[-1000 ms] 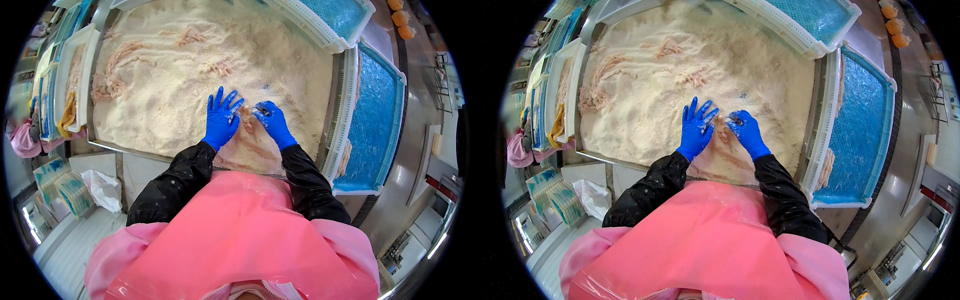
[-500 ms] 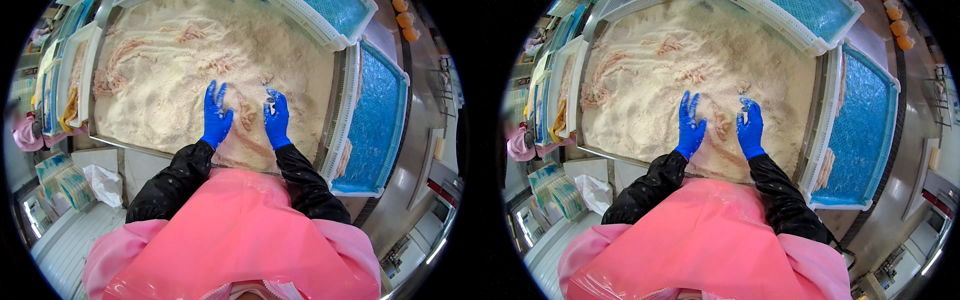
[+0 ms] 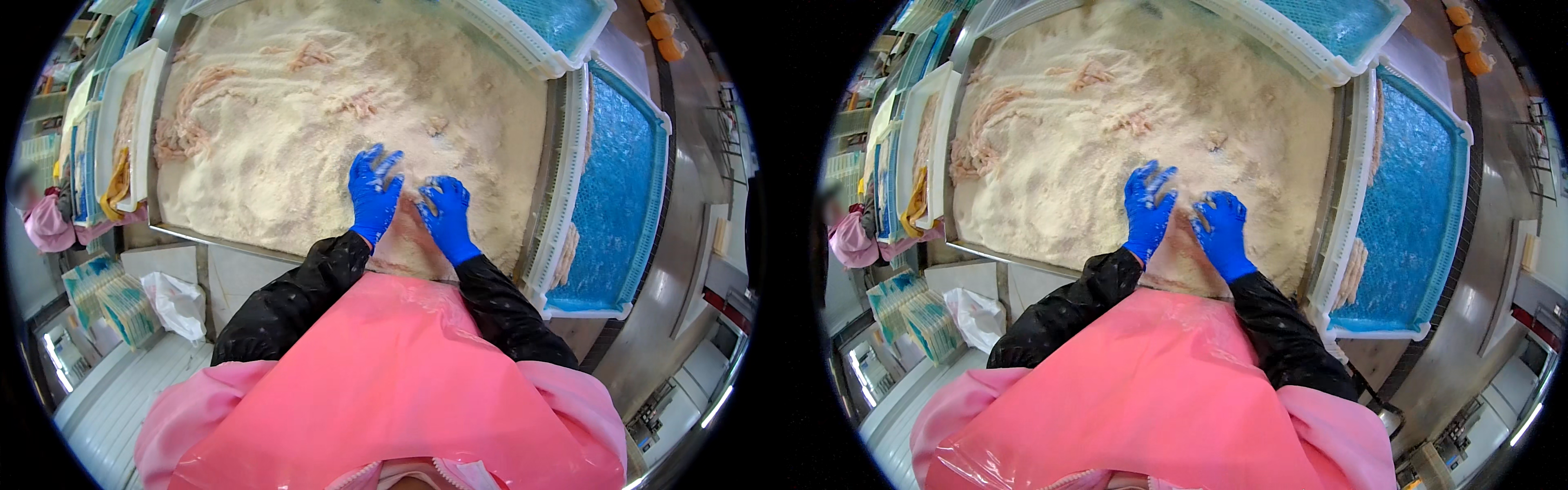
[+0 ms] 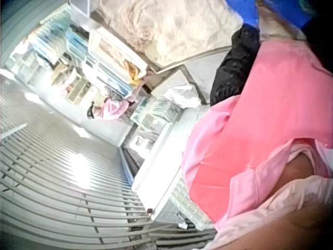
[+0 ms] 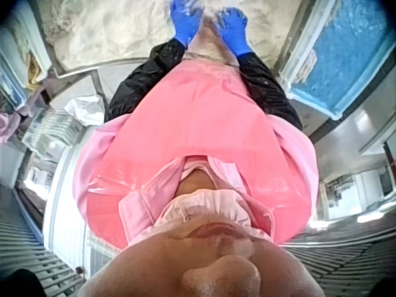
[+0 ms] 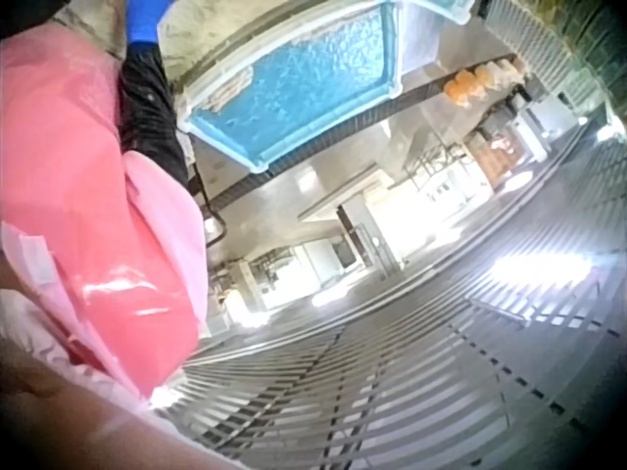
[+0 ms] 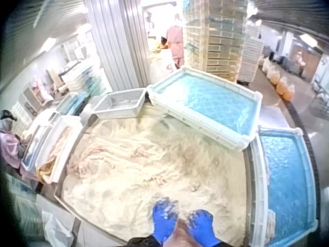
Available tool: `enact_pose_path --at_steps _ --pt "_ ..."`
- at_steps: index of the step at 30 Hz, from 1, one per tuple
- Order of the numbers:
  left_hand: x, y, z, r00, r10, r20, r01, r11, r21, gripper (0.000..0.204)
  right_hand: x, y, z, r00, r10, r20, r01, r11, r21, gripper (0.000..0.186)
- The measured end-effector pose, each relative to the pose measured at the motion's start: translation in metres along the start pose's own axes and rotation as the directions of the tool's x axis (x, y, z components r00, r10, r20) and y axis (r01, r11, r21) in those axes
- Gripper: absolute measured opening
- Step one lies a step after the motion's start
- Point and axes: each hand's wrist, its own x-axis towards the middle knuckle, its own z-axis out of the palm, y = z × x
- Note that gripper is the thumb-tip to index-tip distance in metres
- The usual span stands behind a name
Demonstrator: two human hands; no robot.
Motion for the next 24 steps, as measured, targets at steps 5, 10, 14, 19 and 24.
enact_pose_path --at_steps 5,10,14,19,24 --pt "0.003 0.015 -0.006 0.995 0.065 0.075 -0.066 0.998 0.013 0.045 -0.030 0.024 -0.043 0.984 0.152 -0.097 -0.165 0.977 -0.134 0.025" --pt "0.005 0.001 -0.013 0.992 0.006 -0.125 -0.023 0.991 -0.132 0.049 -0.010 0.052 -0.025 0.802 0.469 -0.371 -0.328 0.864 0.382 0.055" --pt "0.013 0.002 0.004 0.969 -0.243 -0.048 0.166 0.781 -0.602 0.048 0.014 0.033 0.051 0.881 0.434 -0.189 -0.205 0.710 0.674 0.048" --pt "0.017 0.023 0.005 0.878 -0.345 0.330 0.392 0.124 -0.912 0.040 0.055 -0.066 0.035 0.985 0.135 -0.111 -0.041 0.796 0.604 0.041" --pt "0.018 0.008 0.010 0.887 -0.186 0.423 0.460 0.272 -0.845 0.056 0.049 -0.021 0.056 0.981 0.159 -0.115 -0.150 0.985 0.082 0.052"
